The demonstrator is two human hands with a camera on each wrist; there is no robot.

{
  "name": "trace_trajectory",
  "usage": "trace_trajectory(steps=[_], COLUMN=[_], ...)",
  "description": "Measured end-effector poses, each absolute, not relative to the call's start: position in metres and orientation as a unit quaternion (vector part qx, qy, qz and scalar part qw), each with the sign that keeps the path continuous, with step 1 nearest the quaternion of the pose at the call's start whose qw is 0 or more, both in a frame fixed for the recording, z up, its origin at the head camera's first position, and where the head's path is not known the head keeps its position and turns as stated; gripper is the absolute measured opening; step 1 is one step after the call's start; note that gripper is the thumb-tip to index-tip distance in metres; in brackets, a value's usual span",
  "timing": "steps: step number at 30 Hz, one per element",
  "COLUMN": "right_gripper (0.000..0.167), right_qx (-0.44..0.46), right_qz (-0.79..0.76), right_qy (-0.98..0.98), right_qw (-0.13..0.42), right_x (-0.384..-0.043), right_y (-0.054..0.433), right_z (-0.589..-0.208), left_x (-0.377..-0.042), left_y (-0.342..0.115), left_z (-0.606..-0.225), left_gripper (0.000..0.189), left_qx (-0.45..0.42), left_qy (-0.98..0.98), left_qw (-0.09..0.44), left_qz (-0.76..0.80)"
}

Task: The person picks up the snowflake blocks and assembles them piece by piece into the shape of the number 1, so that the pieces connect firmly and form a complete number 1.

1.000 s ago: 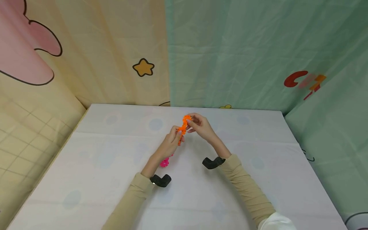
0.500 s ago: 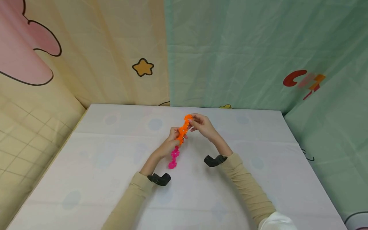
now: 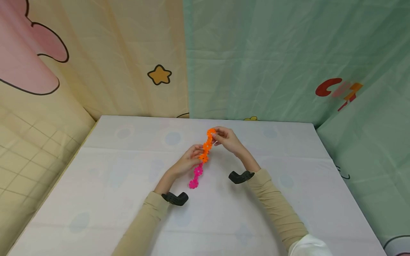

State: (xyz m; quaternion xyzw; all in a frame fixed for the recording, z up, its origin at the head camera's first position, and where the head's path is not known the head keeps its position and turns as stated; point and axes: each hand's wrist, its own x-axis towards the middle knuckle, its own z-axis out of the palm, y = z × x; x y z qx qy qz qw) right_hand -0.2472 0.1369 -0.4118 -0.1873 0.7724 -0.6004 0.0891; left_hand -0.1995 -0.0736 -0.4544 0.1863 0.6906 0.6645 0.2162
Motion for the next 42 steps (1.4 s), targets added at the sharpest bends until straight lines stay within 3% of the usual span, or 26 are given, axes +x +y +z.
trace_trajectory(steps=[13, 28, 42], right_gripper=[0.036, 0.037, 0.038], right_qx=[-0.153, -0.083, -0.039], right_qz=[-0.599, -0.583, -0.530], right_qy=[0.780, 0.798, 0.833], right_qw=[0.094, 0.128, 0.155], right_x=[-0.262, -0.292, -0.291], right_y=[0.146, 0.141, 0.135], right_z=[-0.425, -0.443, -0.454], left_x=[-0.207, -0.213, -0.214], left_y=[-0.069, -0.038, -0.031], left_z=[-0.464, -0.471, -0.475], left_gripper=[0.026, 0.029, 0.025], left_qx=[0.094, -0.061, -0.057], left_qy=[0.791, 0.716, 0.774], left_qw=[0.132, 0.133, 0.097], left_qz=[0.590, 0.683, 0.623])
